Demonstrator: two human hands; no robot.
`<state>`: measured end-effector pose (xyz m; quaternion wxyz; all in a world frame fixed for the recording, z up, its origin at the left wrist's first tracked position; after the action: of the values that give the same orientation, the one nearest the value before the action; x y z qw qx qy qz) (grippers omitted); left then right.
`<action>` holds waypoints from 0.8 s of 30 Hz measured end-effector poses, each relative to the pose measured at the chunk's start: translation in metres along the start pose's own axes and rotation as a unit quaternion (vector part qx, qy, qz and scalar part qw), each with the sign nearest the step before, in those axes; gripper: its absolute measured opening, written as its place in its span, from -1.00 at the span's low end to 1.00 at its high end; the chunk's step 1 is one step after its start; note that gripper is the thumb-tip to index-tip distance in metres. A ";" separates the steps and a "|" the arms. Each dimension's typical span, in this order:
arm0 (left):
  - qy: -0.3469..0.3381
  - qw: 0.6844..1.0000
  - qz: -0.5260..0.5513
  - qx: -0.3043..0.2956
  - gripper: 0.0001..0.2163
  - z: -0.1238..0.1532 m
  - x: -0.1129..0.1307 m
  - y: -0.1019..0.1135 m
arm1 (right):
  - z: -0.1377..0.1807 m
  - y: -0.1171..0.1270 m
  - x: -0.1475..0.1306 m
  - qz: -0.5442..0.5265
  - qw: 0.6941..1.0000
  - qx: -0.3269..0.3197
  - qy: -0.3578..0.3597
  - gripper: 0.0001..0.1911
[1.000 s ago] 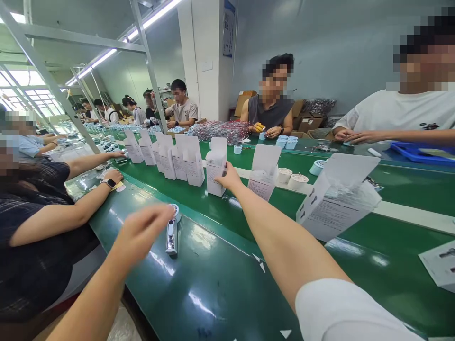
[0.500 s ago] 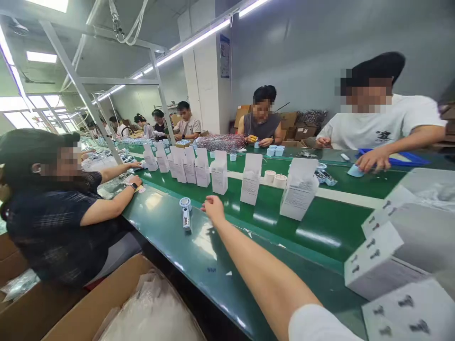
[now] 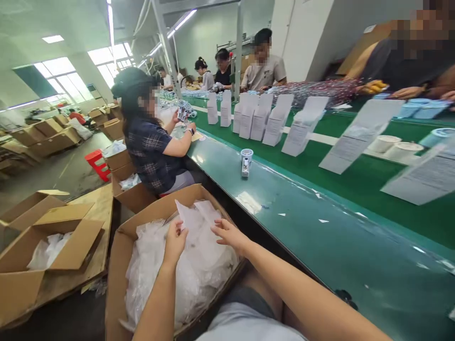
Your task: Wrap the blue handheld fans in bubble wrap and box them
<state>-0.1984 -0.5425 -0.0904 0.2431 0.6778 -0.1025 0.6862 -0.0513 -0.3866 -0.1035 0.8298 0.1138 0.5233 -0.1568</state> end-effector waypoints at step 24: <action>0.065 0.944 0.031 -0.323 -0.80 -0.012 0.104 -0.032 | 0.006 0.021 -0.088 0.130 0.941 -0.001 0.312 -0.69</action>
<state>-0.1896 -0.4890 0.0046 0.4337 0.5130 -0.3239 0.6662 -0.0736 -0.3566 -0.0203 0.6385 0.2226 0.7368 -0.0038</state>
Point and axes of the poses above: each hand's wrist, its own z-axis away from the middle knuckle, its own y-axis out of the back of the hand, x = y × z, the point moved 3 cm from there along -z, towards the middle knuckle, and after that the axes turned 13 degrees about z, right-handed, at the moved point
